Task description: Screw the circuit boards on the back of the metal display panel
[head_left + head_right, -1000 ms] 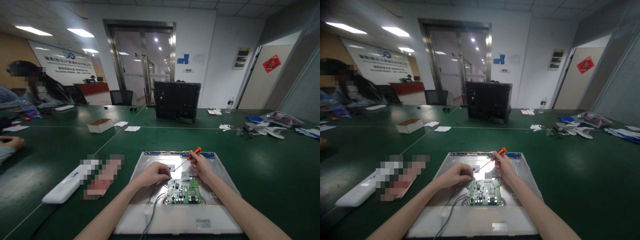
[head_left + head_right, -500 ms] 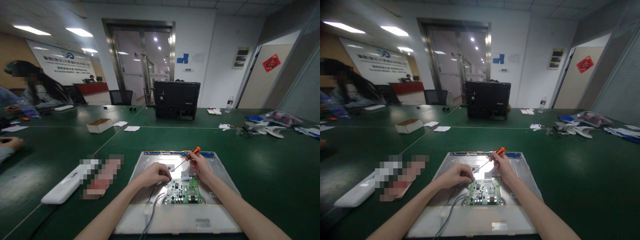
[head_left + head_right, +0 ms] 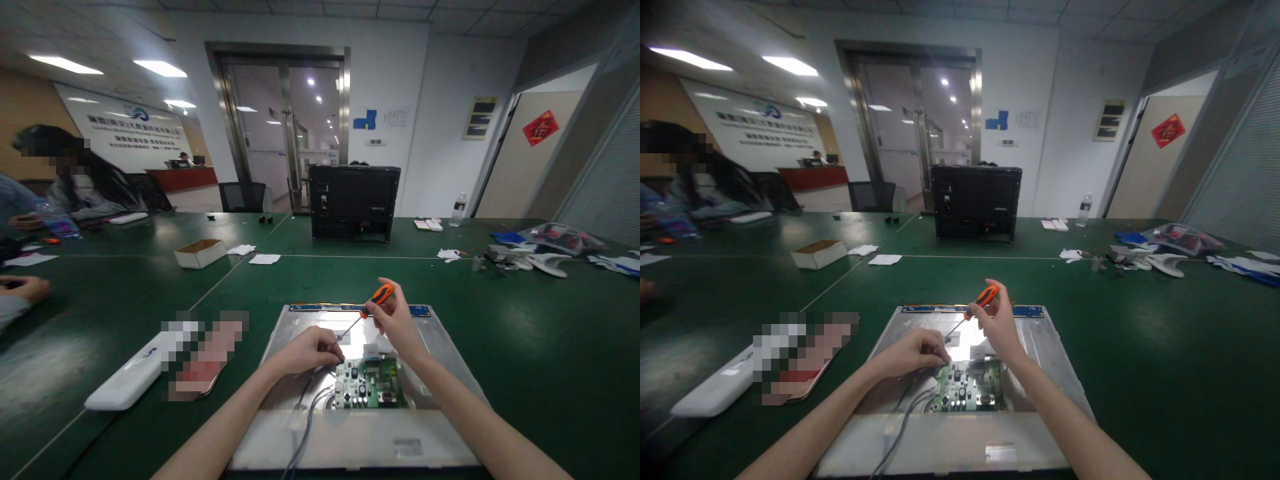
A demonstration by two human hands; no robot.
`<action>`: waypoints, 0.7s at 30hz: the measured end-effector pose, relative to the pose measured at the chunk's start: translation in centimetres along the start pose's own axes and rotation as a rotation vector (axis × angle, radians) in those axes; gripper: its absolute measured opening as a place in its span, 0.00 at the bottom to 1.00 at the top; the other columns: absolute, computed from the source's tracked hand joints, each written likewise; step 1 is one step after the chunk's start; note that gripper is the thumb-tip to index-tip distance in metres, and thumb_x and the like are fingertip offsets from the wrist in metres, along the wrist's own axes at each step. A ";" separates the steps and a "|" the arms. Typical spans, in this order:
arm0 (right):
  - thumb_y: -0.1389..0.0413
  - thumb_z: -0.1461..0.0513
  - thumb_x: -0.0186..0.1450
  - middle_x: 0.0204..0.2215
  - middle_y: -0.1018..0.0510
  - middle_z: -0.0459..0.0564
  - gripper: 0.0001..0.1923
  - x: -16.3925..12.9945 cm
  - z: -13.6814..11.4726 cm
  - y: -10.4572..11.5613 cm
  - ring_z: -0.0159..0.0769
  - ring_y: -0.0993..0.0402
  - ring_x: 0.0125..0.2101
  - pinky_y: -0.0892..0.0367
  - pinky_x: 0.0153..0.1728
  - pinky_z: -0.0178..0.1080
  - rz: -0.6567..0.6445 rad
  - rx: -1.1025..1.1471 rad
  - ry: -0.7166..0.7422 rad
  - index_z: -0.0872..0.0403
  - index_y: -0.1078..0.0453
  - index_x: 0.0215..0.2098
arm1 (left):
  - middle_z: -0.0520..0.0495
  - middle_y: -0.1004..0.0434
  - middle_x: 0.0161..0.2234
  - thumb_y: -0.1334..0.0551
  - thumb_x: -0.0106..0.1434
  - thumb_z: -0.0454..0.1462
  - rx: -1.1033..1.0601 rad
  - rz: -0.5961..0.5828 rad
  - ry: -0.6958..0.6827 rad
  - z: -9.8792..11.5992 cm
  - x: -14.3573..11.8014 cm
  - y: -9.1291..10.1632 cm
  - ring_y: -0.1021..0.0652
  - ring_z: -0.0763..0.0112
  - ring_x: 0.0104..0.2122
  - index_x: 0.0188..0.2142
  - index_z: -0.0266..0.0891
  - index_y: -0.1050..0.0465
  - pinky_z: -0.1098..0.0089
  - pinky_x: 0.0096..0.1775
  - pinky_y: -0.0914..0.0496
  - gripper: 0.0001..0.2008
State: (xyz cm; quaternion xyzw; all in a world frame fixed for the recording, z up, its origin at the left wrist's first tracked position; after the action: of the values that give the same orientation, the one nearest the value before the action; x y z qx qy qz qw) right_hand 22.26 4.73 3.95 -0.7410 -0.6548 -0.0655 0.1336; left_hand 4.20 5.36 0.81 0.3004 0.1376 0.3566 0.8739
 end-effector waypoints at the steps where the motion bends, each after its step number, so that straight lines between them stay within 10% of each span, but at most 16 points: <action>1: 0.40 0.56 0.56 0.23 0.32 0.38 0.28 -0.1 -1.0 -0.7 0.28 0.38 0.17 0.44 0.17 0.31 -0.046 -0.088 0.079 0.49 0.44 0.52 | 0.50 0.26 0.26 0.36 0.53 0.34 -0.006 0.003 -0.003 -0.1 0.0 0.0 0.28 0.70 0.28 0.31 0.37 0.20 0.74 0.31 0.36 0.06; 12: 0.40 0.62 0.58 0.24 0.31 0.40 0.23 -0.3 -7.9 -7.1 0.32 0.36 0.21 0.48 0.24 0.33 -0.477 -0.945 0.566 0.51 0.44 0.49 | 0.49 0.23 0.26 0.35 0.51 0.33 -0.075 0.041 0.051 -0.7 0.2 -0.3 0.26 0.70 0.27 0.30 0.35 0.22 0.73 0.31 0.34 0.05; 21: 0.43 0.66 0.56 0.25 0.29 0.41 0.15 -0.9 -7.7 -5.9 0.30 0.34 0.23 0.45 0.25 0.32 -0.607 -0.791 0.566 0.51 0.42 0.39 | 0.52 0.26 0.23 0.36 0.50 0.33 -0.108 0.034 0.030 -0.3 0.1 -0.1 0.29 0.73 0.25 0.27 0.36 0.22 0.75 0.28 0.36 0.04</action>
State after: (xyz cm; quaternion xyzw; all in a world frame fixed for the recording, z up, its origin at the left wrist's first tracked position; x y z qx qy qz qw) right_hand 16.94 2.34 11.68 -0.4672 -0.7025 -0.5368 -0.0084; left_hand 4.15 5.53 0.49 0.2496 0.1259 0.3830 0.8805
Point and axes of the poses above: each hand's wrist, its own x-axis towards the middle knuckle, its own y-axis out of the back of the hand, z = x × y, the point moved 5 cm from there along x, towards the middle knuckle
